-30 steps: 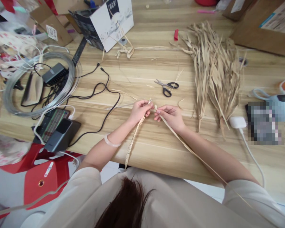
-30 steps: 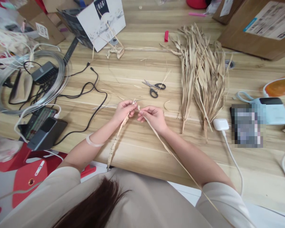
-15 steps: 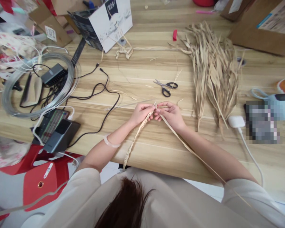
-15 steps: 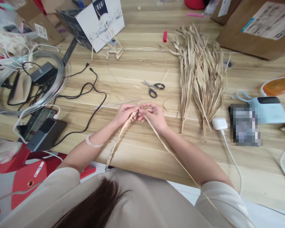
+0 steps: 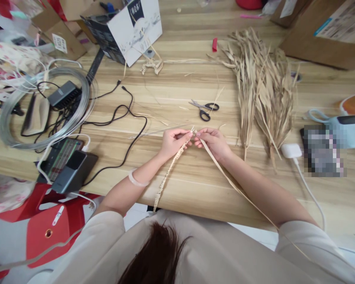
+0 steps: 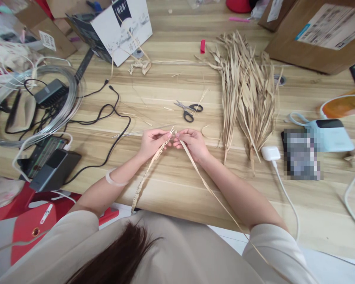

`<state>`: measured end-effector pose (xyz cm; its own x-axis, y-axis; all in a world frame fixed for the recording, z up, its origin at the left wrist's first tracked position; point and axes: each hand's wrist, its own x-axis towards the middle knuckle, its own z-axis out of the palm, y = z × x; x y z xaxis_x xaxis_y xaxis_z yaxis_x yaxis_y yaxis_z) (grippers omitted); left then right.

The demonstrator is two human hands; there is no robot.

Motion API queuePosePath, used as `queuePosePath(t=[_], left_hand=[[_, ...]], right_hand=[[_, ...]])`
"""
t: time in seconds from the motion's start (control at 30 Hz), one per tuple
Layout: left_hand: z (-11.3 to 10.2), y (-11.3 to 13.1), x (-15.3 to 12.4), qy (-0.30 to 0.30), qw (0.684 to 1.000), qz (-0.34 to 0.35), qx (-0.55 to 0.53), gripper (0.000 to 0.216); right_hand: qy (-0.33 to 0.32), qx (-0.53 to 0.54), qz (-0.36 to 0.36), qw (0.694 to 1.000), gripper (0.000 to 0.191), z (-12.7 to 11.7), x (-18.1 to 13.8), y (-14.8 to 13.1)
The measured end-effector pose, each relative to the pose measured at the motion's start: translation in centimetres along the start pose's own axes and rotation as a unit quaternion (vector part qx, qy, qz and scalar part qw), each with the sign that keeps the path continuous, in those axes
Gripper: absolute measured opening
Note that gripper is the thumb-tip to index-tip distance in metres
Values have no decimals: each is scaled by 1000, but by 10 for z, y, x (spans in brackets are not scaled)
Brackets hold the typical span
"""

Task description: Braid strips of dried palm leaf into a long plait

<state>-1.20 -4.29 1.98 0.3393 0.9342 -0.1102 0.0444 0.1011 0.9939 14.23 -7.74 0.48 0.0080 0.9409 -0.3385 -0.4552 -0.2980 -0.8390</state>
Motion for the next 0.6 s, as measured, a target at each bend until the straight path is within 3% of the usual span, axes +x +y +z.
queuePosePath(t=[0.2, 0.33, 0.47, 0.6], left_hand=[[-1, -4, 1, -5, 1000, 5, -1, 37], [0, -4, 0, 0, 1000, -5, -12, 40], [0, -1, -1, 2, 1000, -3, -19, 40], [0, 0, 0, -5, 1000, -1, -28, 40]], right_hand=[[-13, 6, -9, 1000, 34, 1, 0, 0], [-32, 21, 30, 999, 43, 0, 0, -4], [-71, 20, 74, 995, 32, 0, -1, -7], [-47, 24, 67, 996, 30, 0, -2, -7]])
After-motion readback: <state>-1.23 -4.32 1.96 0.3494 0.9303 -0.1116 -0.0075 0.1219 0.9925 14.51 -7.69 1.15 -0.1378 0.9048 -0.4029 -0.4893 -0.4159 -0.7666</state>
